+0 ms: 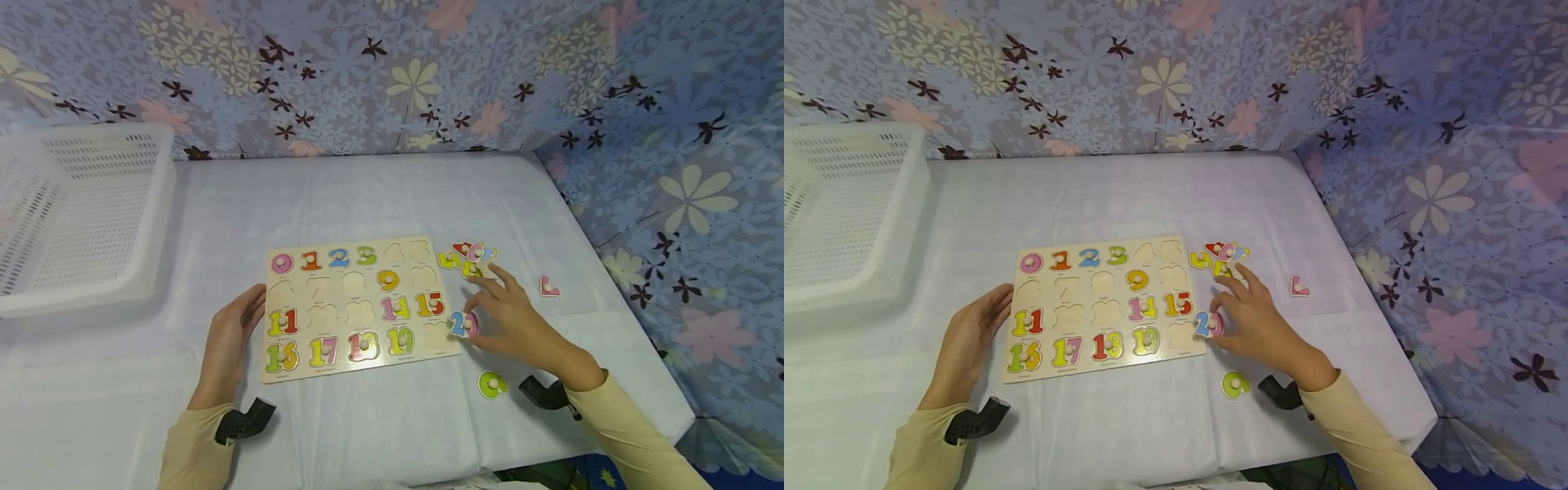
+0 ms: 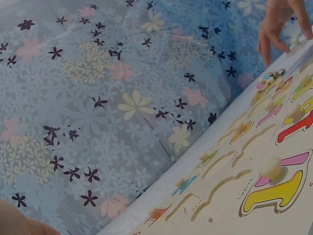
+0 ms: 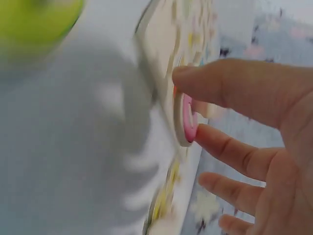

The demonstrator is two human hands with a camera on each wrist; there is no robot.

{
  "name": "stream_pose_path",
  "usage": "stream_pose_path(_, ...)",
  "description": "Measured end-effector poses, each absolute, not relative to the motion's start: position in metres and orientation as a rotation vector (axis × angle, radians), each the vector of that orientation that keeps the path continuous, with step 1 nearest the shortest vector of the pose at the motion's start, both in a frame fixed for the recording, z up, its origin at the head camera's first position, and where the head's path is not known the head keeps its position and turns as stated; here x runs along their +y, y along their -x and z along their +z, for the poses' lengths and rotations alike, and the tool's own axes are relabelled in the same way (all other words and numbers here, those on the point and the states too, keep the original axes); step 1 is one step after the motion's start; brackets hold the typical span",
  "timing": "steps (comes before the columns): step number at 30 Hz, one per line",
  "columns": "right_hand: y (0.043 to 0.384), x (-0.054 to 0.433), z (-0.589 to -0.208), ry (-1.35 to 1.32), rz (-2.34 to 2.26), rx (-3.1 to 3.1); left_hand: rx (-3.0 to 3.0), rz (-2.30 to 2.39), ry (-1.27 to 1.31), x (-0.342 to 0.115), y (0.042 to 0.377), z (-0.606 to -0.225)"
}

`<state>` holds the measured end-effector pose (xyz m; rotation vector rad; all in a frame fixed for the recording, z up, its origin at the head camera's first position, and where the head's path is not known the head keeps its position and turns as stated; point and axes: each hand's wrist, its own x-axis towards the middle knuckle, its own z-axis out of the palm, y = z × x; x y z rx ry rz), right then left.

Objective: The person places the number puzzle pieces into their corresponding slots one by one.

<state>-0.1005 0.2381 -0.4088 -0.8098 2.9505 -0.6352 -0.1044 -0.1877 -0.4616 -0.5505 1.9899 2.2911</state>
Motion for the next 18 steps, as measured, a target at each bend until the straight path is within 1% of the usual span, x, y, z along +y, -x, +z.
stream_pose_path(7, 0.105, 0.208, -0.415, 0.978, -0.508, 2.897, 2.015, 2.259, 0.519, -0.182, 0.099, -0.447)
stream_pose_path(11, 0.107, 0.203, -0.415, 1.005, -0.438, 2.898, 2.005, 2.242, 0.524, -0.179, 0.097, -0.436)
stream_pose_path(18, 0.110, 0.199, -0.414, 1.046, -0.417, 2.894, 2.001, 2.234, 0.536, -0.181, 0.097, -0.433)
